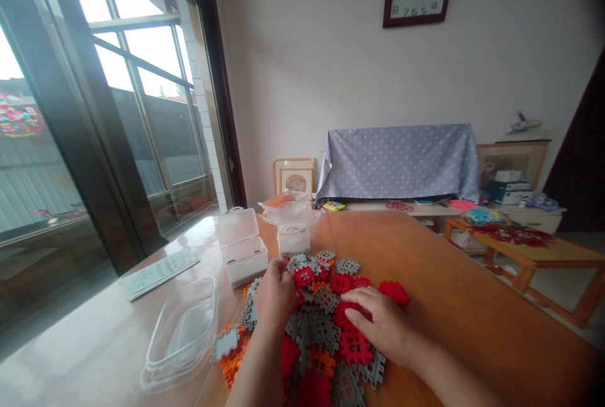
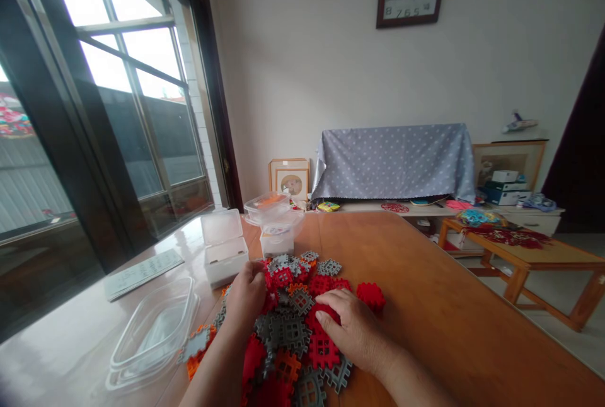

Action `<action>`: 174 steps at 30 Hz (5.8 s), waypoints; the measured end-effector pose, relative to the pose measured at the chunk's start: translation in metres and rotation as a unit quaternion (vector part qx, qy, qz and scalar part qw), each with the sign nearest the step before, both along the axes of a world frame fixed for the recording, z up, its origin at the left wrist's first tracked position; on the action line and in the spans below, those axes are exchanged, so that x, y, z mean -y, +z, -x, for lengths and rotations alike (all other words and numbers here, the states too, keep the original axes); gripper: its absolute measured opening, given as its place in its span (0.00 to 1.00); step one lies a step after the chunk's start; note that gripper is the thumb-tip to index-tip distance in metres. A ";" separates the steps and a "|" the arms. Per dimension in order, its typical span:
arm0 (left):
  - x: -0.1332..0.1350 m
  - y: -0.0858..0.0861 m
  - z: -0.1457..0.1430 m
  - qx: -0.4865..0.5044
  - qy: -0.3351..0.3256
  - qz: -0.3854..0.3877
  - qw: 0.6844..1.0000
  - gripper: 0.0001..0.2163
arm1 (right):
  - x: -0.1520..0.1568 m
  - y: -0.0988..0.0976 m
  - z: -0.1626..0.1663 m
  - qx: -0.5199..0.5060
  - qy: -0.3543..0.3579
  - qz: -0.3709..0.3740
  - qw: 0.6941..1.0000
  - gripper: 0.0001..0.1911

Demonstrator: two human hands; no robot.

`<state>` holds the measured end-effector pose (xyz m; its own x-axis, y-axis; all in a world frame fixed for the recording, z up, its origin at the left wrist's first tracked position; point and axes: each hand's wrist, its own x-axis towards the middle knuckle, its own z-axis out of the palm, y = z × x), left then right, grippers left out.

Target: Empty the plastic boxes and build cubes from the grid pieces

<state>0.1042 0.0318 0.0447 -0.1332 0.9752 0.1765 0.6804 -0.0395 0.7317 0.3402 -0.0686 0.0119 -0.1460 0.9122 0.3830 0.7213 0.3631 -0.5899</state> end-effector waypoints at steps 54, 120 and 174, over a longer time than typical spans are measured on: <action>0.062 0.003 -0.070 0.511 -0.277 0.209 0.787 0.16 | 0.012 0.026 -0.019 -0.034 -0.064 -0.116 0.991 0.24; 0.029 -0.011 -0.054 0.250 -0.235 0.017 0.939 0.05 | 0.020 0.009 -0.012 0.037 0.032 0.087 0.995 0.24; 0.022 -0.015 -0.044 0.075 -0.138 -0.082 0.984 0.07 | -0.004 -0.013 -0.016 -0.168 -0.098 0.004 0.981 0.17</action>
<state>0.1478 0.0095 0.0297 0.0965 0.9378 0.3335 0.5117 -0.3341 0.7915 0.3561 -0.0645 -0.0014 0.1660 0.9131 0.3723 0.5418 0.2311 -0.8081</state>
